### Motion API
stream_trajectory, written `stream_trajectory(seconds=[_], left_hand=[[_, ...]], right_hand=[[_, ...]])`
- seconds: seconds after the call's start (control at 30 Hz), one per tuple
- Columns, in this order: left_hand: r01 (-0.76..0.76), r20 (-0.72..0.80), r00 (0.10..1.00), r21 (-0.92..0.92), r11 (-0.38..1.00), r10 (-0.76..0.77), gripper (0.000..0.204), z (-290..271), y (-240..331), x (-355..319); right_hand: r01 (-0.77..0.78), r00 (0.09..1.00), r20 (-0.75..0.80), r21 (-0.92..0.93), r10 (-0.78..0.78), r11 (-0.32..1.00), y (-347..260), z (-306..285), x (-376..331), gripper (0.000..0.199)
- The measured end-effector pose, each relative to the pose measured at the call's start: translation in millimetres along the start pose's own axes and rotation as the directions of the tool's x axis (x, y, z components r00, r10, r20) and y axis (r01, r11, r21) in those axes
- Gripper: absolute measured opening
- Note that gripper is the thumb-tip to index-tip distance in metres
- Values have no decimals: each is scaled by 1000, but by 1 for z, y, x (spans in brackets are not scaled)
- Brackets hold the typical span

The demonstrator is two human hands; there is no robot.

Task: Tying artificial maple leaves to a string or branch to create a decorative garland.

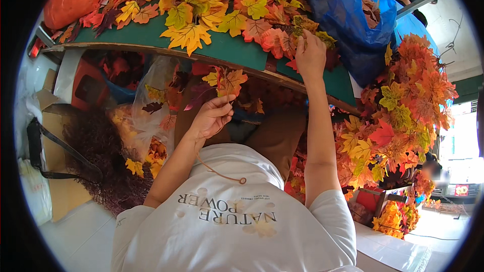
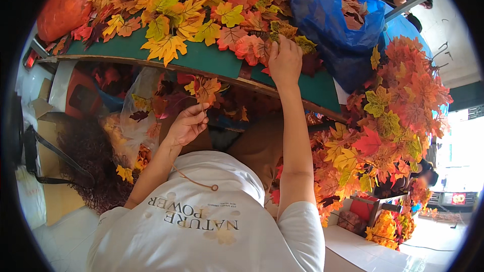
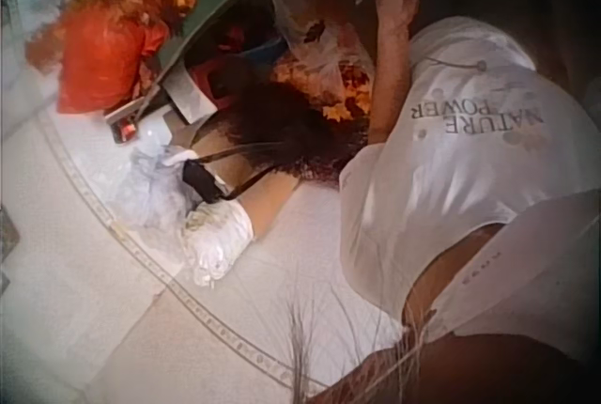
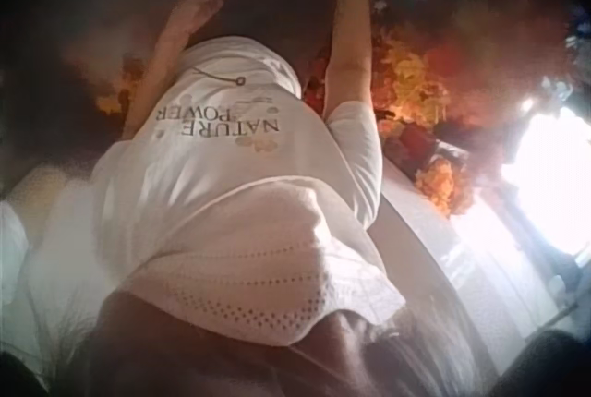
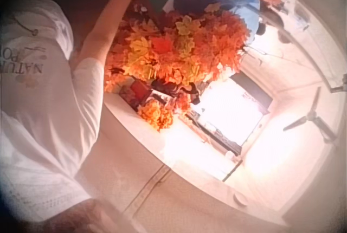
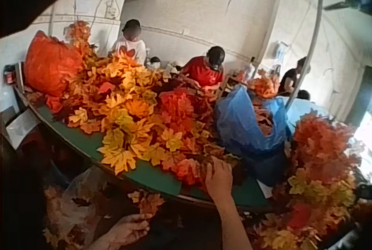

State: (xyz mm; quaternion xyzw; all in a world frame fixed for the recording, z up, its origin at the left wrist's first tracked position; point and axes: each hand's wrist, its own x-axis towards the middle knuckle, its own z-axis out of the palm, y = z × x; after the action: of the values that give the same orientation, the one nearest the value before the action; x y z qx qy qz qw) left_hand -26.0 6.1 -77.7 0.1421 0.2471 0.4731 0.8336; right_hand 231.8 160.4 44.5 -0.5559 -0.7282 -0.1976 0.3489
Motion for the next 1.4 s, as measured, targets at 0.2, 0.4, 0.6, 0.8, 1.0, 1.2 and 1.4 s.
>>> stream_trajectory(seconds=[0.2,0.4,0.6,0.8,1.0,1.2,1.4], left_hand=[[-52,33,998,32,998,51,32,8,15,1],[-33,92,995,-24,999,35,29,6,13,6],[-2,75,997,-12,1000,3,27,8,10,1],[9,103,995,12,1000,-10,26,8,6,2],[10,98,995,65,998,-17,23,4,9,7],[47,64,997,12,999,-48,26,1,5,2],[43,71,996,48,998,-46,26,-3,3,3]], right_hand=[[-63,996,-46,267,78,962,-6,-12,-2,16],[-213,976,161,568,147,795,-38,-42,-50,16],[-299,954,167,563,249,771,-29,-43,-52,16],[-116,993,19,329,116,937,2,-5,17,19],[-78,986,166,254,36,964,13,26,38,21],[113,994,-16,157,-111,981,-27,15,48,22],[592,805,38,17,-592,806,-90,32,75,33]])
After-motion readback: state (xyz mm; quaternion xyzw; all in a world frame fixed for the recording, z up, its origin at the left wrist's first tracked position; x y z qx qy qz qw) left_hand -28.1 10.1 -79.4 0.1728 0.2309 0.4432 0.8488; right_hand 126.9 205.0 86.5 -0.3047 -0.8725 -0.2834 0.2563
